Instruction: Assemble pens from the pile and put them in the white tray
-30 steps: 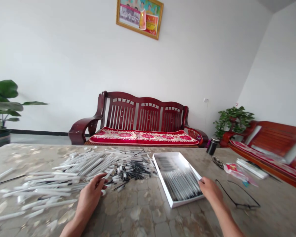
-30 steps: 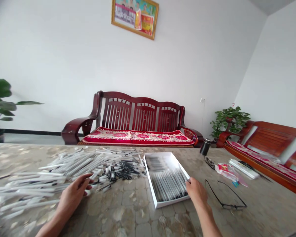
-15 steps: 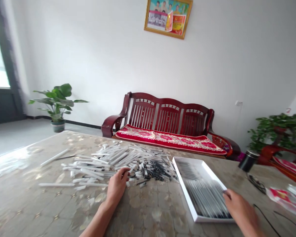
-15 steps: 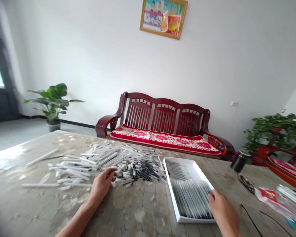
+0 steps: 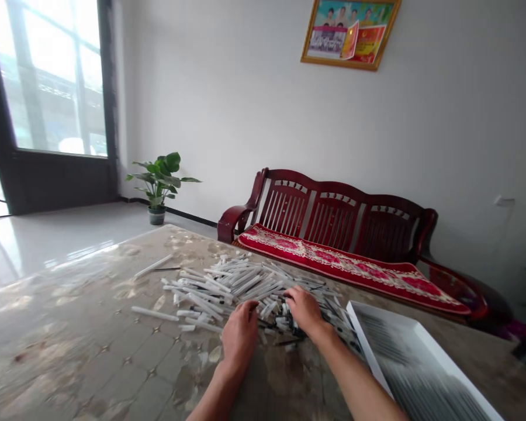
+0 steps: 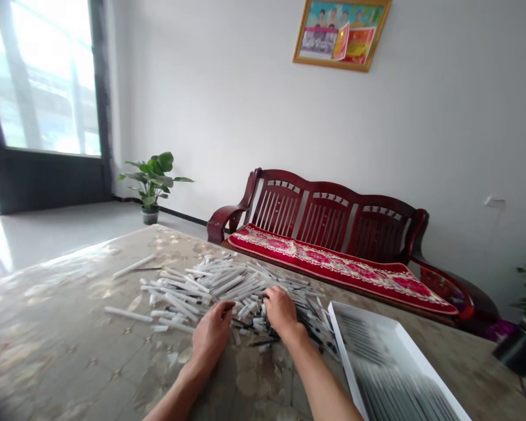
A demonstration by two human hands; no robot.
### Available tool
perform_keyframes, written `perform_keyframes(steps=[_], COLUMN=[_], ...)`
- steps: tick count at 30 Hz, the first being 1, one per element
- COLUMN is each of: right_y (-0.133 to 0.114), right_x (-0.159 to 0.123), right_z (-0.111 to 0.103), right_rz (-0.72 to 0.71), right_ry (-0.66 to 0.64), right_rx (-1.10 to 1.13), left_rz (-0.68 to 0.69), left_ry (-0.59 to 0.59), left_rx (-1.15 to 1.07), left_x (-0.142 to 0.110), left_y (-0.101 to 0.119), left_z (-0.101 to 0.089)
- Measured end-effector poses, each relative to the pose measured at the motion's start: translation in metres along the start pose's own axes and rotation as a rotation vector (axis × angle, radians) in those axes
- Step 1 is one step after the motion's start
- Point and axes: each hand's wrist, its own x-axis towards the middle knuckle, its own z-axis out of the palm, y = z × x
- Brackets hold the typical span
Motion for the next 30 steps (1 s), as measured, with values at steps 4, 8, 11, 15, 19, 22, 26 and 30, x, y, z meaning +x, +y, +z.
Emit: perform_keyframes(steps=[4, 8, 11, 15, 19, 22, 26, 30], right_y=[-0.023, -0.036, -0.041, -0.041, -0.037, -0.034, -0.036, -0.038], right_x=[0.036, 0.049, 0.048, 0.042, 0.032, 0.018, -0.014, -0.048], right_z=[0.019, 0.027, 0.026, 0.024, 0.016, 0.005, -0.007, -0.010], right_rz=[-0.103, -0.218, -0.314, -0.395, -0.393, -0.337, -0.382, -0.382], right_ry=[-0.054, -0.105, -0.131, -0.121, -0.050, 0.139, 0.361, 0.441], right_rx=[-0.074, -0.159, -0.214, -0.239, -0.200, 0.051, 0.457, 0.535], left_rz=[-0.047, -0.084, -0.104, -0.085, 0.003, 0.022, -0.081, -0.291], left_ry=[0.090, 0.174, 0.194, 0.207, 0.261, 0.143, -0.205, -0.497], left_rx=[-0.047, -0.091, -0.132, -0.206, -0.390, -0.614, -0.956, -1.276], left_x=[0.002, 0.006, 0.008, 0.009, 0.007, 0.004, -0.005, -0.015], left_y=[-0.003, -0.006, -0.006, -0.006, -0.003, 0.005, 0.017, 0.024], left_z=[0.001, 0.002, 0.004, 0.005, 0.003, 0.005, 0.011, 0.016])
